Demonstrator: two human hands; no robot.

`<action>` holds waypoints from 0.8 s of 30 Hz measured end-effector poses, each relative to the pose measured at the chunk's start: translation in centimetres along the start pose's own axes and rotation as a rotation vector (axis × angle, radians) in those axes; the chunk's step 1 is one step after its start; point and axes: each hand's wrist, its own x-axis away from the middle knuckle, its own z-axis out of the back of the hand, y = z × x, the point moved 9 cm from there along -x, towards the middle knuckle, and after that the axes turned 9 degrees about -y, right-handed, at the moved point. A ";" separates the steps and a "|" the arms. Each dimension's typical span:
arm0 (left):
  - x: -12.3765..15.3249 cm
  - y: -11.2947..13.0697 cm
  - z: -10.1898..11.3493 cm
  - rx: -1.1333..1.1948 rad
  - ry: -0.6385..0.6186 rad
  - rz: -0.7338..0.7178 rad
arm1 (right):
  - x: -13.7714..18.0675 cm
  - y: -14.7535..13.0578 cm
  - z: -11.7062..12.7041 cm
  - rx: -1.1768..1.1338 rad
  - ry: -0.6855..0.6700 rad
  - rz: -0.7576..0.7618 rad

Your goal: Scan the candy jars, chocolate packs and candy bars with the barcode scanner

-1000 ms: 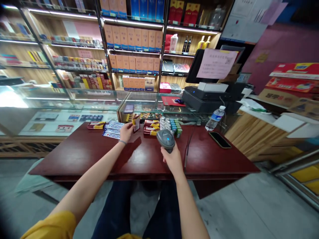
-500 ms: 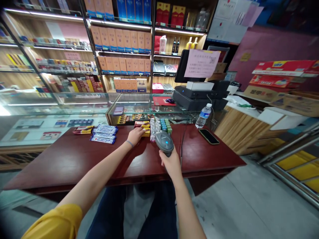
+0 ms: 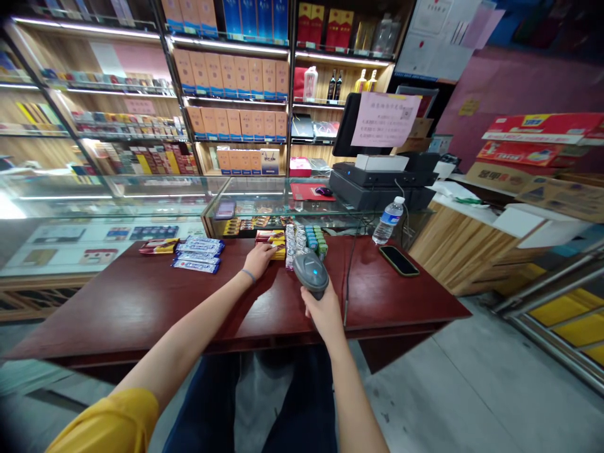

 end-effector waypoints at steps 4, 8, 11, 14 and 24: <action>0.8 -0.5 0.8 0.086 0.102 -0.022 | 0.0 -0.1 -0.1 0.015 0.020 -0.024; 3.4 -2.7 3.0 0.159 0.245 0.041 | 0.2 -1.0 -0.6 0.037 0.028 0.005; 6.4 -6.0 4.6 0.231 0.322 0.154 | 0.2 -1.6 -1.7 0.047 0.001 0.020; 10.1 -10.4 6.1 0.315 0.422 0.313 | -0.1 -1.9 -3.3 0.048 -0.045 0.031; 21.8 -22.1 9.5 0.437 0.637 0.607 | -1.8 -3.2 -10.2 -0.029 -0.158 0.090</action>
